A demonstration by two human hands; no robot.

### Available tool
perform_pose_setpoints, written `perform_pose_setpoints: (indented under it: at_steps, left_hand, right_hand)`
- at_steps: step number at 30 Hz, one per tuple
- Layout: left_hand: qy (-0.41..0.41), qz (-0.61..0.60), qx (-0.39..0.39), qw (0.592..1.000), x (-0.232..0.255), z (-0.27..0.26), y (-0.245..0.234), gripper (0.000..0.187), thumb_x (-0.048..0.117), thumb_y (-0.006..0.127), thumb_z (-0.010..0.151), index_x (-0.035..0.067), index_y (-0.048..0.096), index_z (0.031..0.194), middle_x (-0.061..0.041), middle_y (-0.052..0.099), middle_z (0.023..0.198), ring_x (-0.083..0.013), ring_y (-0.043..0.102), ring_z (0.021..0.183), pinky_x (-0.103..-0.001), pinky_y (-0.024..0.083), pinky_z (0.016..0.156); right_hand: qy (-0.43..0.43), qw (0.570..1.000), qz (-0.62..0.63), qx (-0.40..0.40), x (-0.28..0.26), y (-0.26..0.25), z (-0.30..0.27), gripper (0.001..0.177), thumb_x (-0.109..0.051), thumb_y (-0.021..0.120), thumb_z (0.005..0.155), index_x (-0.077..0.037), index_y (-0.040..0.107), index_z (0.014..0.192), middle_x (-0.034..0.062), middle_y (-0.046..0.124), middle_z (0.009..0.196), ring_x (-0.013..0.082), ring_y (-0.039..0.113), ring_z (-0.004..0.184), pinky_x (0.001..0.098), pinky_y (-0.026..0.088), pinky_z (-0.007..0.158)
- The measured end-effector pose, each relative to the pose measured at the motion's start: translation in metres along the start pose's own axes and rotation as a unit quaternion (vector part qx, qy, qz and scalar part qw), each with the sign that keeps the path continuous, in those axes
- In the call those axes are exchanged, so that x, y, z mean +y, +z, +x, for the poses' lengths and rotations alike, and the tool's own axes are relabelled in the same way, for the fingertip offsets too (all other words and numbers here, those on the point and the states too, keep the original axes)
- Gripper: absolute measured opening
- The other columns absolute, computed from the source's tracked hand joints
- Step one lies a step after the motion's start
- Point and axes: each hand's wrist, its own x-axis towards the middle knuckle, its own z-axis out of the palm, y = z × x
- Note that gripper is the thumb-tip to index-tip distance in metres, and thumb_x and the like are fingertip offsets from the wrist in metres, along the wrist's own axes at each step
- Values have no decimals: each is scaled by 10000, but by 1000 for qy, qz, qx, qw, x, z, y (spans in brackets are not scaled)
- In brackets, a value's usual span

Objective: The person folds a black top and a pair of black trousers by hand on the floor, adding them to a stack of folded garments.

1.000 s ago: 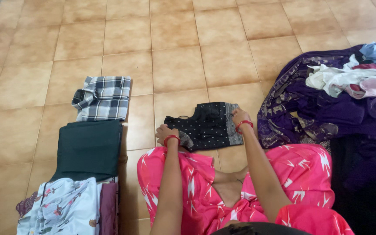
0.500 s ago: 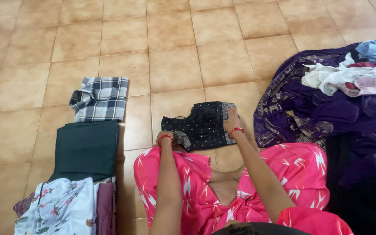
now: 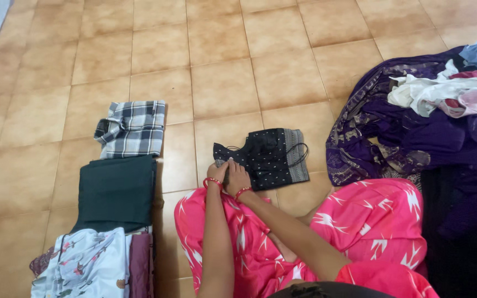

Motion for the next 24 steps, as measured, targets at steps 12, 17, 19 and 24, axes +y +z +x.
perform_pose_setpoints:
  at_steps: [12, 17, 19, 24]
  left_hand:
    - [17, -364, -137, 921, 10, 10, 15, 259, 218, 612, 997, 5, 659, 1136, -135, 776, 998, -160, 743, 826, -208, 490, 650]
    - [47, -284, -130, 949, 9, 9, 30, 296, 270, 651, 995, 15, 654, 1147, -118, 756, 1038, -185, 724, 876, -264, 485, 654]
    - [109, -140, -103, 979, 6, -3, 37, 318, 314, 646, 980, 33, 687, 1124, -124, 772, 1022, -212, 742, 906, -297, 529, 735]
    - [138, 108, -161, 971, 4, -27, 61, 413, 435, 628, 963, 72, 687, 1150, -134, 773, 1052, -269, 743, 984, -372, 568, 887]
  right_hand:
    - [87, 947, 272, 149, 137, -46, 36, 346, -50, 616, 868, -43, 694, 1205, 175, 766, 1003, 271, 731, 880, 384, 556, 809]
    - [219, 880, 387, 167, 184, -104, 26, 280, -143, 744, 916, 16, 704, 1143, 102, 754, 994, 218, 660, 870, 352, 520, 813]
    - [271, 863, 392, 171, 188, -112, 25, 287, -155, 738, 933, 32, 692, 1146, 88, 751, 980, 214, 663, 874, 345, 515, 821]
    - [180, 913, 325, 170, 197, -127, 29, 512, -13, 751, 770, -9, 603, 1260, 78, 702, 1061, 196, 652, 928, 312, 506, 860]
